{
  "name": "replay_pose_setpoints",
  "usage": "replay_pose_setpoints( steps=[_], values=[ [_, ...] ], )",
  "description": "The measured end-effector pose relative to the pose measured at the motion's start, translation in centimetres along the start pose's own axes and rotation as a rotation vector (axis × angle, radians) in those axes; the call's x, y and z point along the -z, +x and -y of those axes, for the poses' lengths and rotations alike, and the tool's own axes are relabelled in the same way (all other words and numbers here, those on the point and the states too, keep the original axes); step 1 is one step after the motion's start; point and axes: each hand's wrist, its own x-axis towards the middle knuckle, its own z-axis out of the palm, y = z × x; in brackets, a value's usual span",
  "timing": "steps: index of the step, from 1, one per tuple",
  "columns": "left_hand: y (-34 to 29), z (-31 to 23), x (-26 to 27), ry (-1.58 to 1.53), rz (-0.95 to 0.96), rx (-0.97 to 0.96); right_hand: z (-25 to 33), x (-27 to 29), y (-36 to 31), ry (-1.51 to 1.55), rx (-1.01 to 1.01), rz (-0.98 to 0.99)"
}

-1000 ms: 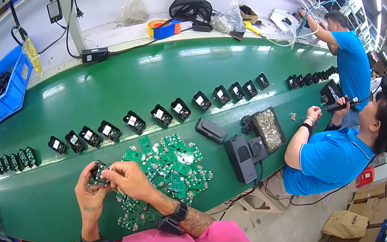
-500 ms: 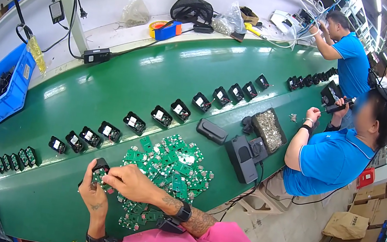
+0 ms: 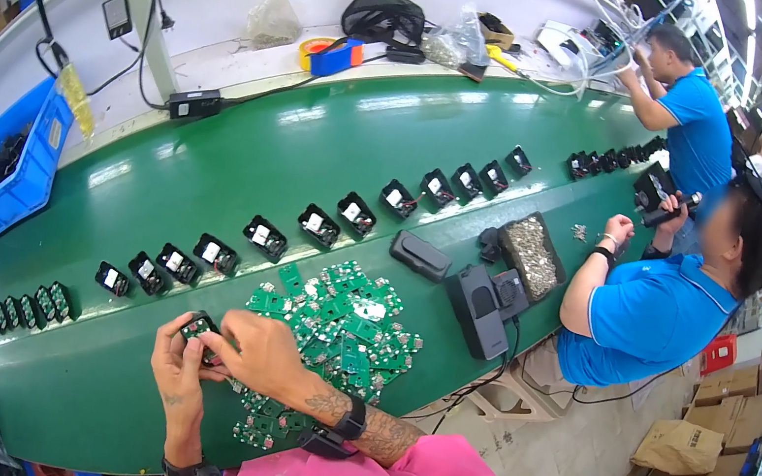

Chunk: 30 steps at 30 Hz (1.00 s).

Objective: The person picks up a circuit board and a black plastic housing, fits the board into the housing, and presses them together before placing the unit on a conveyor belt.

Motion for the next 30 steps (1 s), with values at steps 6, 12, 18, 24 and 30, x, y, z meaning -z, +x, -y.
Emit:
replay_pose_setpoints(
  steps=[6,12,18,24,30],
  values=[
    [0.5,0.6,-0.2,-0.095,0.108,-0.033,0.0,0.8,0.1,0.121,0.009,0.006],
    [0.1,-0.4,-0.5,-0.115,0.081,0.048,0.7,0.7,0.5,0.083,-0.001,0.025],
    [-0.6,0.5,-1.0,-0.024,-0.050,-0.105,0.2,-1.1,0.1,0.365,-0.056,0.041],
    [-0.4,0.1,-0.3,0.089,-0.092,-0.151,0.3,-2.1,0.4,0.565,-0.148,0.075],
    [4.0,-4.7,10.1,0.316,-0.467,-0.265,0.9,-0.1,1.4,0.198,0.034,0.038]
  ],
)
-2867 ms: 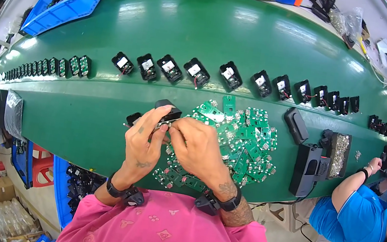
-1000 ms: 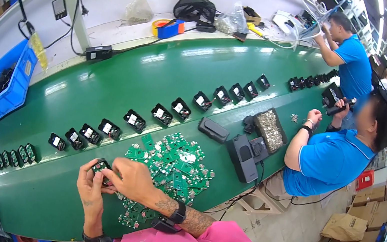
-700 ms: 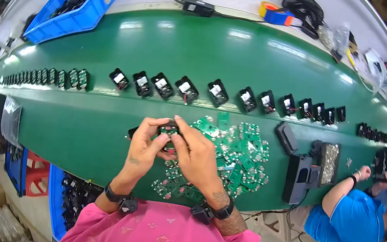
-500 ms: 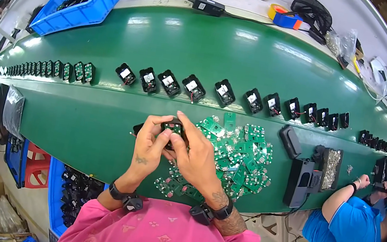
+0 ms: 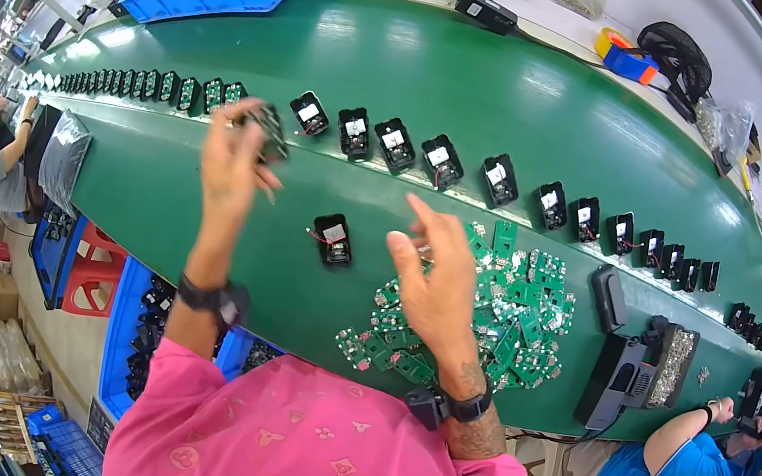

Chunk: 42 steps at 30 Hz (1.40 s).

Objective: The person picks up a circuit board and a black plastic housing, fits the board into the housing, and presses them together before placing the unit on a conveyor belt.

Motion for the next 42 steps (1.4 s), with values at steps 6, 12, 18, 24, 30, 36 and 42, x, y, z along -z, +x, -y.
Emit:
replay_pose_setpoints(
  steps=[6,12,18,24,30,36,42],
  values=[
    [9.3,10.9,3.9,0.154,-0.014,0.017,-3.0,0.6,-2.4,-0.305,0.103,0.024],
    [11.9,14.7,4.9,0.706,-0.128,-0.151,-4.0,2.6,-3.9,-0.553,0.157,-0.070],
    [7.7,10.3,0.9,0.883,0.075,-0.400,-4.2,2.5,-3.0,-0.750,0.074,-0.009],
    [8.7,10.1,-0.2,1.021,0.230,-0.315,-5.2,0.7,-0.6,-0.833,-0.022,0.133],
    [7.7,9.1,1.0,0.453,0.088,-0.421,-5.8,0.9,-0.4,-0.844,0.070,0.004],
    [0.1,7.4,4.2,-1.133,0.297,0.254,-8.1,0.4,-0.4,-0.372,0.067,-0.273],
    [-7.6,6.2,0.2,-1.265,0.423,0.433,-4.6,2.1,-1.5,0.218,-0.234,-0.264]
  ],
)
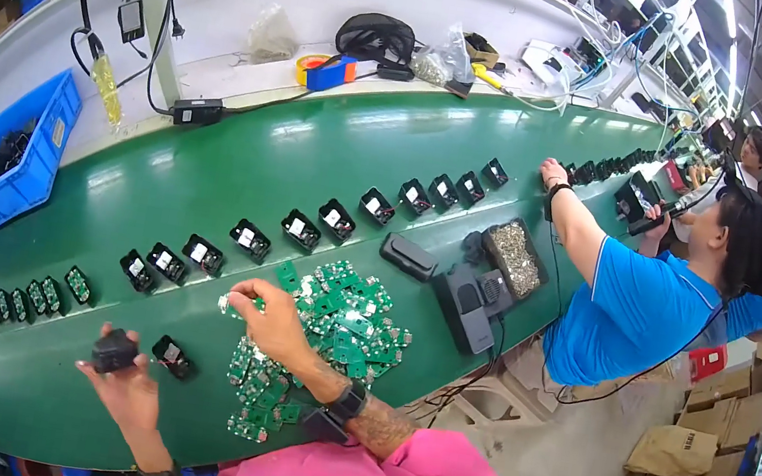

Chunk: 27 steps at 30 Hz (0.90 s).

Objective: The person picks up a circuit board and a black plastic housing, fits the board into the housing, and presses them together before placing the unit on a conveyor belt.

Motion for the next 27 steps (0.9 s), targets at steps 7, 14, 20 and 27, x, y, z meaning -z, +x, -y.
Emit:
replay_pose_setpoints(
  steps=[7,14,20,27],
  values=[
    [-1.6,3.2,-4.8,0.265,0.028,0.048,-0.6,1.6,-0.8,0.345,-0.239,0.243],
    [-1.2,4.3,-4.9,0.388,0.116,0.100,1.2,3.2,-1.7,0.437,-0.207,0.088],
    [-1.5,4.7,-5.5,0.779,-0.072,0.078,2.2,2.5,-2.6,0.439,-0.237,0.210],
    [-0.8,7.0,-6.0,1.437,0.073,-0.212,5.1,1.0,-4.6,0.506,-0.239,0.409]
  ],
)
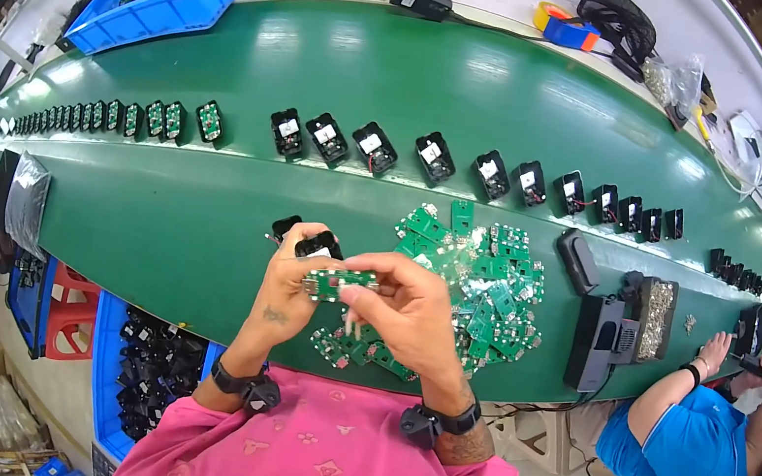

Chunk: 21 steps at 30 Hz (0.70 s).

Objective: The person picks up a circuit board and a black plastic housing, fits the board into the housing, and presses them together before placing the unit on a conveyor belt.

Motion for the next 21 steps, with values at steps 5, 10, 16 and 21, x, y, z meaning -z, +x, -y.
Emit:
replay_pose_setpoints(
  steps=[5,10,16,21],
  values=[
    [0.4,-0.5,-0.1,0.043,0.048,-0.028,-0.3,0.4,0.7,-0.318,0.015,0.014],
    [0.8,-0.2,-0.3,0.140,0.069,-0.099,-0.2,0.9,1.1,-0.427,0.013,0.019],
    [1.5,-0.9,-1.8,0.033,0.070,0.089,0.0,1.8,1.0,-0.585,0.066,-0.054],
    [0.9,0.1,-1.1,-0.133,0.127,0.184,-1.8,2.9,1.5,-0.506,0.047,0.073]
  ],
)
